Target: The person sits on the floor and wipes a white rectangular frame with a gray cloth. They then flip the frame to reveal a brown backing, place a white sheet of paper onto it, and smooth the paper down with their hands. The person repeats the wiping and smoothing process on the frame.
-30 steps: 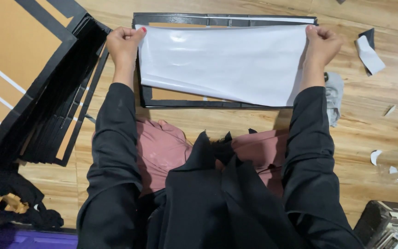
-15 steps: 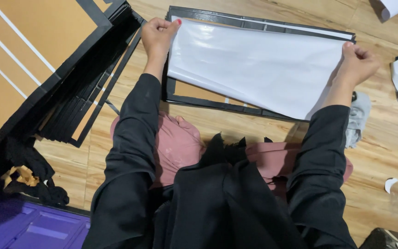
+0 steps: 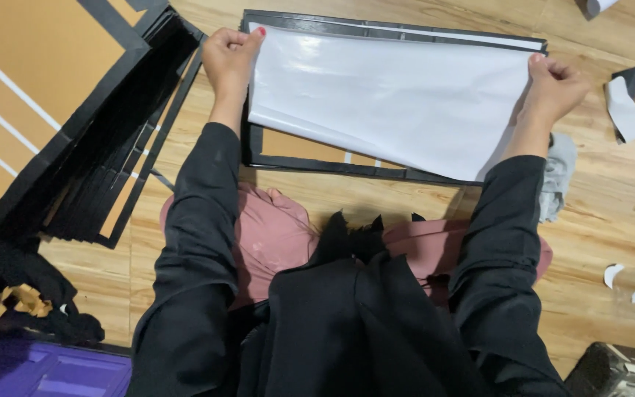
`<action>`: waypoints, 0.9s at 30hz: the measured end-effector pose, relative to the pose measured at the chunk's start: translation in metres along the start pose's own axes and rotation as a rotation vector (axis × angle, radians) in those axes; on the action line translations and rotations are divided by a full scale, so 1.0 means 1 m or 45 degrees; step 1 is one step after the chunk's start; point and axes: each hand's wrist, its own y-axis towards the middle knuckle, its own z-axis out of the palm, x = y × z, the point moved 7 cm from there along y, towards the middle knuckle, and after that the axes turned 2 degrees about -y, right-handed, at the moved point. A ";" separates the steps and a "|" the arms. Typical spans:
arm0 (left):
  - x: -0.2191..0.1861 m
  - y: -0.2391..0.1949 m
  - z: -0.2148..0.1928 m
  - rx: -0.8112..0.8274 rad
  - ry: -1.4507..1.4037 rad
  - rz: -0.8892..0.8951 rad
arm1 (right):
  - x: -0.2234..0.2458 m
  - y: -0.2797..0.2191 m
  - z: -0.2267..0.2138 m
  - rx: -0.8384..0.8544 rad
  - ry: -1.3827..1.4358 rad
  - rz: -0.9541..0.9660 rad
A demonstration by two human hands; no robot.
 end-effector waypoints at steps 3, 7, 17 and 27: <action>-0.005 -0.003 -0.002 0.003 -0.003 -0.070 | 0.002 -0.002 0.000 0.021 0.043 -0.003; 0.000 0.001 0.000 0.015 -0.025 -0.038 | 0.012 -0.009 0.001 0.021 0.004 0.084; 0.004 0.005 0.001 0.034 -0.093 -0.023 | 0.025 -0.017 0.001 0.034 0.058 0.071; -0.005 0.000 -0.001 -0.030 -0.015 -0.086 | -0.026 0.017 -0.001 0.007 0.036 -0.066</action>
